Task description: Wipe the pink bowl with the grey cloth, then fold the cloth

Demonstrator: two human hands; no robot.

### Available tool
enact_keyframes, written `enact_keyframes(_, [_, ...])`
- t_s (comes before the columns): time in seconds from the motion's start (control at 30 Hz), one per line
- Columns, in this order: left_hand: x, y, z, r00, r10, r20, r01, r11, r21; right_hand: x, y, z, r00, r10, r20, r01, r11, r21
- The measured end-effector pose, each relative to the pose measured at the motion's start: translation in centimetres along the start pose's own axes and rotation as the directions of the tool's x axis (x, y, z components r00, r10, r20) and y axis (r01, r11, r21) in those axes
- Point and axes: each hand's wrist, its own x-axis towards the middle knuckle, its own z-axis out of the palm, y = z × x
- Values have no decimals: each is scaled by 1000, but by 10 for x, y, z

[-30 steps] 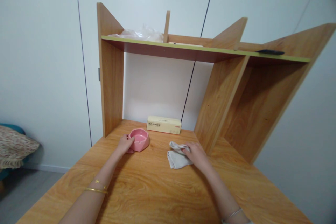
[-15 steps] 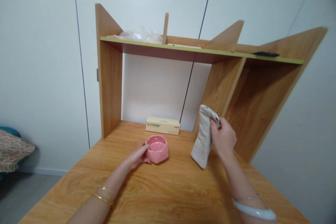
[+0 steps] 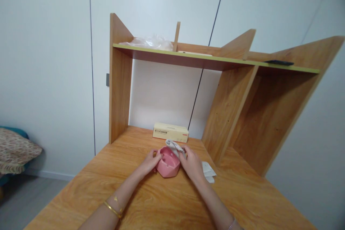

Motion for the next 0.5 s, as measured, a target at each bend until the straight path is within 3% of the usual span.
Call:
enact_keyframes(0.2, [-2,4,5,989,142,-46,-141,990,19,-2,5,1,991,-40,130,23,992,128])
enact_keyframes(0.4, [-15,13,9,939,335,-83,-330,942,66,-4,26,20,965,221,144,-230,972,51])
enact_keyframes(0.5, [-19,15,12,901,424,-90,-407,899,160,-3,33,34,951,231,205,-260,957,127])
